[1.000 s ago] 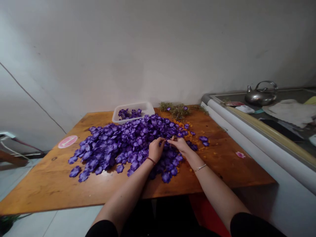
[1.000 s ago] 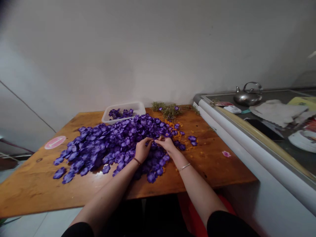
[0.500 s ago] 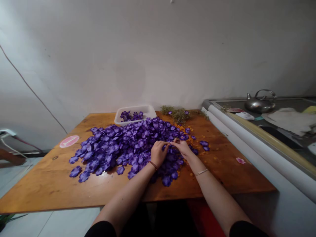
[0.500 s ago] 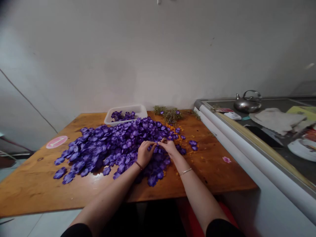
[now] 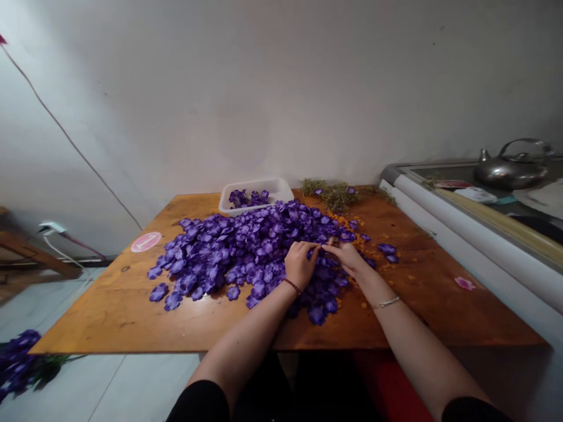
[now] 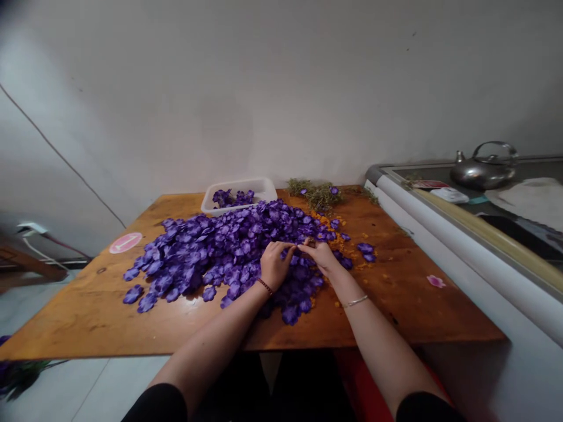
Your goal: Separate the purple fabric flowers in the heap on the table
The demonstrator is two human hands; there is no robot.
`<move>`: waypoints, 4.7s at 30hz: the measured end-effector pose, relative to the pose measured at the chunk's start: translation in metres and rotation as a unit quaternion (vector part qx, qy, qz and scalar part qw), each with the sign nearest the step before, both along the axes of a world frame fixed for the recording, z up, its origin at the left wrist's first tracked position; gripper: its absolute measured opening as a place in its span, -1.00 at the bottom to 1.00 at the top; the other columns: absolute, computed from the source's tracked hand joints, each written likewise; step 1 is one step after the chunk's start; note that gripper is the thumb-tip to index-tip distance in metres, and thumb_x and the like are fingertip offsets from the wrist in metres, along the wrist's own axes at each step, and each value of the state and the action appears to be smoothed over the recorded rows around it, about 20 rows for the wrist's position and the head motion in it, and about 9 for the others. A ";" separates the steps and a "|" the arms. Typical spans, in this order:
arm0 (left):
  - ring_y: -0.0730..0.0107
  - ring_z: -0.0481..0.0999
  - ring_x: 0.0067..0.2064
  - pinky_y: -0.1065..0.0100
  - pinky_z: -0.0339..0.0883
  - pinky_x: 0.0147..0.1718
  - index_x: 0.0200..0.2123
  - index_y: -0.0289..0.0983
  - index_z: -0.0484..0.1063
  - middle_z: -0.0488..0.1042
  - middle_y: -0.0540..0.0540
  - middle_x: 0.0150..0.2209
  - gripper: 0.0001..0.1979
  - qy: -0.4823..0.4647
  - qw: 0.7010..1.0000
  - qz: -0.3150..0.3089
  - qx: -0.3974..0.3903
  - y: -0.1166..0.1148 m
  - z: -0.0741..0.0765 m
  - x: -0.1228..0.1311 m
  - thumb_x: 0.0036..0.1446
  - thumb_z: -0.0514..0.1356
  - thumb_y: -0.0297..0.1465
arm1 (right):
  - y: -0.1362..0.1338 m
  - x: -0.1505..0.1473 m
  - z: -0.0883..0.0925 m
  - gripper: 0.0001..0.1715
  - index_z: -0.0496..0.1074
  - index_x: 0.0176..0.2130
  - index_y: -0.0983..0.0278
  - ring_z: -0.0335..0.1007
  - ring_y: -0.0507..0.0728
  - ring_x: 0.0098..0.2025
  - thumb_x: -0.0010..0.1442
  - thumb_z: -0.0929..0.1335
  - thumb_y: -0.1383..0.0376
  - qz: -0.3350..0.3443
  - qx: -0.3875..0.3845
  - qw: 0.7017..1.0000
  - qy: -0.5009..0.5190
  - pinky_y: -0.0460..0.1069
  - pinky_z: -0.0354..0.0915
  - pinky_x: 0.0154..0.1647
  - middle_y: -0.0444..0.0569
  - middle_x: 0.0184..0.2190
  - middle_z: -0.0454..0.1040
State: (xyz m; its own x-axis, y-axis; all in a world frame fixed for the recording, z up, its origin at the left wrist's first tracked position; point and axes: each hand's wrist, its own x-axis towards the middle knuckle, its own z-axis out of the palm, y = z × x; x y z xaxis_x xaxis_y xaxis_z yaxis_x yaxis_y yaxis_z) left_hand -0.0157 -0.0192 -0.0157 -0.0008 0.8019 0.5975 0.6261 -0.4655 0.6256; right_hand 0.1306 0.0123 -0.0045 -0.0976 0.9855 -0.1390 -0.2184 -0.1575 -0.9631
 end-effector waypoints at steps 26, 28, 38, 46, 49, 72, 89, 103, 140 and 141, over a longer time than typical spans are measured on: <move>0.45 0.42 -0.44 0.44 0.25 -0.38 -0.38 -0.18 0.17 0.56 0.05 -0.37 -0.77 -0.132 0.990 -0.008 -0.052 0.006 0.004 -0.002 0.11 0.24 -0.38 | 0.003 -0.005 -0.004 -0.51 0.33 -0.57 0.23 0.34 0.02 -0.50 -0.50 0.61 0.28 -0.036 0.018 0.999 -0.017 -0.03 0.33 -0.36 -0.26 -0.64 0.37; 0.44 0.42 -0.43 0.44 0.25 -0.39 -0.39 -0.18 0.17 0.56 0.04 -0.37 -0.77 -0.124 0.991 -0.004 -0.058 0.006 0.004 -0.002 0.10 0.25 -0.37 | 0.001 -0.006 -0.004 -0.52 0.33 -0.58 0.24 0.33 0.02 -0.51 -0.49 0.61 0.26 -0.025 0.026 0.999 -0.017 -0.03 0.32 -0.36 -0.25 -0.64 0.37; 0.43 0.40 -0.44 0.43 0.21 -0.41 -0.38 -0.18 0.16 0.55 0.06 -0.37 -0.77 -0.100 0.992 0.014 -0.078 0.007 0.004 -0.002 0.08 0.24 -0.41 | 0.001 -0.011 -0.004 -0.47 0.30 -0.60 0.25 0.31 0.01 -0.53 -0.55 0.61 0.24 -0.050 0.010 0.998 -0.021 -0.02 0.33 -0.35 -0.26 -0.65 0.37; 0.41 0.41 -0.42 0.42 0.20 -0.42 -0.37 -0.19 0.21 0.53 0.05 -0.39 -0.80 -0.076 0.994 0.037 -0.073 0.004 0.005 -0.002 0.05 0.24 -0.42 | -0.001 -0.013 -0.002 -0.45 0.30 -0.56 0.25 0.34 0.00 -0.54 -0.56 0.61 0.25 -0.035 0.000 0.999 -0.008 -0.05 0.34 -0.38 -0.27 -0.65 0.39; 0.40 0.45 -0.40 0.42 0.21 -0.40 -0.38 -0.19 0.21 0.52 0.04 -0.39 -0.80 -0.072 0.994 0.044 -0.067 0.004 0.004 -0.002 0.05 0.24 -0.43 | -0.002 -0.013 -0.003 -0.46 0.31 -0.56 0.24 0.35 0.01 -0.54 -0.55 0.60 0.26 -0.038 0.011 0.999 -0.010 -0.04 0.35 -0.38 -0.27 -0.64 0.39; 0.42 0.40 -0.42 0.42 0.17 -0.41 -0.39 -0.20 0.22 0.50 0.04 -0.41 -0.83 -0.093 0.994 0.040 -0.039 0.003 0.003 -0.001 0.06 0.23 -0.45 | -0.001 -0.011 -0.002 -0.87 0.49 -0.37 0.24 0.46 0.00 -0.48 -0.01 0.47 0.32 -0.020 -0.032 0.996 0.079 -0.10 0.44 -0.44 -0.13 -0.44 0.55; 0.59 0.26 -0.57 0.52 0.12 -0.51 -0.44 -0.19 0.05 0.44 0.10 -0.52 -0.68 -0.341 0.929 -0.061 -0.127 0.010 0.003 0.007 0.01 0.24 -0.40 | -0.005 -0.011 0.003 -0.54 0.43 -0.41 0.23 0.45 0.03 -0.38 -0.34 0.60 0.22 0.004 0.014 0.999 0.046 -0.10 0.40 -0.41 -0.20 -0.47 0.51; 0.59 0.38 -0.57 0.55 0.16 -0.51 -0.44 -0.20 0.05 0.41 0.14 -0.60 -0.65 -0.446 0.868 -0.032 -0.217 0.014 0.005 0.008 -0.05 0.26 -0.47 | 0.001 -0.016 -0.008 -0.59 0.44 -0.48 0.26 0.45 0.10 -0.40 -0.31 0.55 0.10 -0.079 0.142 0.984 -0.070 0.03 0.41 -0.28 -0.11 -0.49 0.53; 0.51 0.45 -0.39 0.47 0.34 -0.37 -0.25 -0.27 0.32 0.41 0.02 -0.39 -0.55 -0.328 0.919 -0.070 -0.207 0.017 -0.004 0.004 -0.18 0.43 -0.33 | 0.001 -0.012 -0.005 -0.68 0.33 -0.58 0.21 0.40 0.11 -0.53 -0.29 0.50 0.16 -0.056 0.156 0.980 -0.112 0.03 0.39 -0.40 -0.14 -0.64 0.44; 0.50 0.46 -0.40 0.46 0.34 -0.38 -0.27 -0.27 0.32 0.42 0.03 -0.43 -0.60 -0.326 0.922 -0.064 -0.201 0.017 -0.004 0.004 -0.16 0.41 -0.34 | 0.000 -0.013 -0.004 -0.69 0.32 -0.59 0.21 0.39 0.10 -0.55 -0.28 0.49 0.16 -0.055 0.159 0.979 -0.116 0.02 0.38 -0.42 -0.15 -0.65 0.42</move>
State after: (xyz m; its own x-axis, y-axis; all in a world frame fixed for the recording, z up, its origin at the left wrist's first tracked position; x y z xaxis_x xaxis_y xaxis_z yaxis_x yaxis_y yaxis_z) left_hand -0.0121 -0.0027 -0.0196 -0.1444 0.9769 0.1578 0.0131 -0.1576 0.9874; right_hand 0.1181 0.0128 -0.0086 0.0099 0.9854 0.1700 0.0123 0.1698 -0.9854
